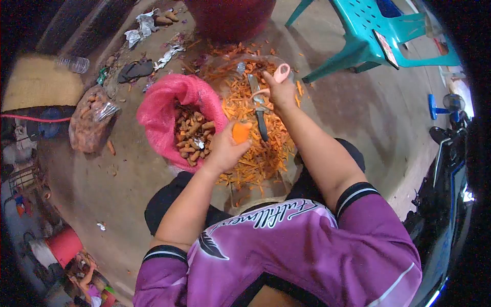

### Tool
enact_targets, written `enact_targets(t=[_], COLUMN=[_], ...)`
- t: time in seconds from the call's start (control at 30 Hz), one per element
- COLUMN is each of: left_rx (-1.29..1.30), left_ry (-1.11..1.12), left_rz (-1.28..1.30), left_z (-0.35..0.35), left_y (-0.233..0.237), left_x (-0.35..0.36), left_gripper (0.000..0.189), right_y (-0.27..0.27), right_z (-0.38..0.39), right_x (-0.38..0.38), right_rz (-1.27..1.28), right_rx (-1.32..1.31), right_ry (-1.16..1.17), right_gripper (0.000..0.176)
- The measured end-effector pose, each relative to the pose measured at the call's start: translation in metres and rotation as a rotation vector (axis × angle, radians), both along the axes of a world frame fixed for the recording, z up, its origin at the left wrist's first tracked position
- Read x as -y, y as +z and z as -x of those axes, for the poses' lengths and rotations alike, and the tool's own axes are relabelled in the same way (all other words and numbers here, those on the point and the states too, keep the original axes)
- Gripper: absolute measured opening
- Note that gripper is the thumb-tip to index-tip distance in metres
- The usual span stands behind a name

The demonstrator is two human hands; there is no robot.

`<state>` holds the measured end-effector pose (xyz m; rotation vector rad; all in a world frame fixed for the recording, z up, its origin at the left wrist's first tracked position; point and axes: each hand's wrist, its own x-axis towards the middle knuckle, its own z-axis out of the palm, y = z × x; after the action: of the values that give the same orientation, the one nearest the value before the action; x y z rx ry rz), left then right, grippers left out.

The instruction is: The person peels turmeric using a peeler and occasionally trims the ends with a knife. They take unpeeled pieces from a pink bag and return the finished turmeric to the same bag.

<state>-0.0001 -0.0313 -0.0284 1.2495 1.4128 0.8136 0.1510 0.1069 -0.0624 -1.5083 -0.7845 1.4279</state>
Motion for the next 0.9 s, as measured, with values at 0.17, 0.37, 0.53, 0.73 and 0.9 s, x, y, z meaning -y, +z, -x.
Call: enact_targets(t=[0.17, 0.37, 0.53, 0.73, 0.9], left_rx=[0.101, -0.010, 0.127, -0.078, -0.128], left_ry=[0.130, 0.029, 0.162, 0.048, -0.010], left_rz=[0.208, 0.048, 0.016, -0.068, -0.171], left_z=[0.014, 0.039, 0.041, 0.040, 0.031], left_y=[0.019, 0.016, 0.007, 0.022, 0.033], left_x=[-0.006, -0.005, -0.007, -0.008, -0.005], left_gripper=[0.040, 0.040, 0.031, 0.029, 0.031], right_y=[-0.093, -0.165, -0.183, -0.113, -0.010], right_z=[0.023, 0.024, -0.001, -0.003, 0.002], right_x=[0.011, 0.040, 0.045, 0.004, 0.001], right_rz=[0.055, 0.136, 0.148, 0.639, 0.412], right_rx=[0.733, 1.224, 1.084, 0.030, -0.062], right_ry=[0.482, 0.882, 0.703, 0.330, 0.562], right_gripper=[0.056, 0.046, 0.044, 0.024, 0.021])
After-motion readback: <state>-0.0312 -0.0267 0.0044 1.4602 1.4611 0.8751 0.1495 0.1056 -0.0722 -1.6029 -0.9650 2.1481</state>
